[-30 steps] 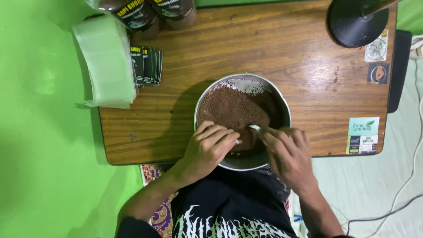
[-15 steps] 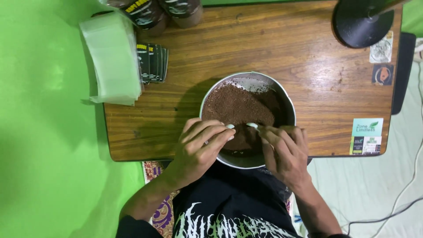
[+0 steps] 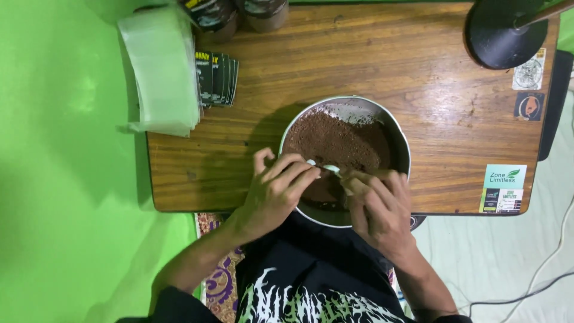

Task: Sorting through ground coffee in a bowl to remove small white impurities using a spoon and fingers.

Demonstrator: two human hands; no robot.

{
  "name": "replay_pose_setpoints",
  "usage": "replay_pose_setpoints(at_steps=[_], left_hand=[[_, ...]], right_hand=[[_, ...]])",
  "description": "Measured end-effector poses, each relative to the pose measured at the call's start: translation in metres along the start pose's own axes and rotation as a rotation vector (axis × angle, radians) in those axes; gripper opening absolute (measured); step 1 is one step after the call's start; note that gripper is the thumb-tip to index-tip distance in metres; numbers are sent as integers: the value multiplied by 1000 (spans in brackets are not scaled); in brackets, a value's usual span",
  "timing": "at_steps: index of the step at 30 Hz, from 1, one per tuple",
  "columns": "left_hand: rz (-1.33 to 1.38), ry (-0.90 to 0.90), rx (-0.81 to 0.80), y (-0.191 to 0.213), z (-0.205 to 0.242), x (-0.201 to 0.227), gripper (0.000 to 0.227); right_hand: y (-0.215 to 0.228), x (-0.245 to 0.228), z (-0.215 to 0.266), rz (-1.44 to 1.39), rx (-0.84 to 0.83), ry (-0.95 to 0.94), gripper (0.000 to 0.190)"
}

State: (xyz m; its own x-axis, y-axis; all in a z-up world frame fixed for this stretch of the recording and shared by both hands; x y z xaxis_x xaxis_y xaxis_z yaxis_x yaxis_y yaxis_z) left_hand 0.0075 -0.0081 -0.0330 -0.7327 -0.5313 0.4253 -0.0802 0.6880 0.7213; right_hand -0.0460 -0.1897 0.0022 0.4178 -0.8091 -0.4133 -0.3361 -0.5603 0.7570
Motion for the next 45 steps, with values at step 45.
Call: replay_pose_setpoints(at_steps=[45], left_hand=[[110, -13, -166, -38, -46, 52, 13]], right_hand=[[50, 47, 37, 86, 59, -86, 11]])
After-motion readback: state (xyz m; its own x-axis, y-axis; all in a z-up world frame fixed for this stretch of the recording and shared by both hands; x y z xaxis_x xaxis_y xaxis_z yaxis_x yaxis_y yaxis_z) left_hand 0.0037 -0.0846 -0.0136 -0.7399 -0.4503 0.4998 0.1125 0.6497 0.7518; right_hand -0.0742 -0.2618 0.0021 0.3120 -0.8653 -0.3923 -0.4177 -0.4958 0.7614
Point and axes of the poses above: each hand's wrist, its own z-axis away from the middle knuckle, its own y-axis out of the back of the hand, x = y × z, the point moved 3 cm from there along -z, towards the middle knuckle, and after that the axes turned 2 degrees about x, right-handed, at the moved point
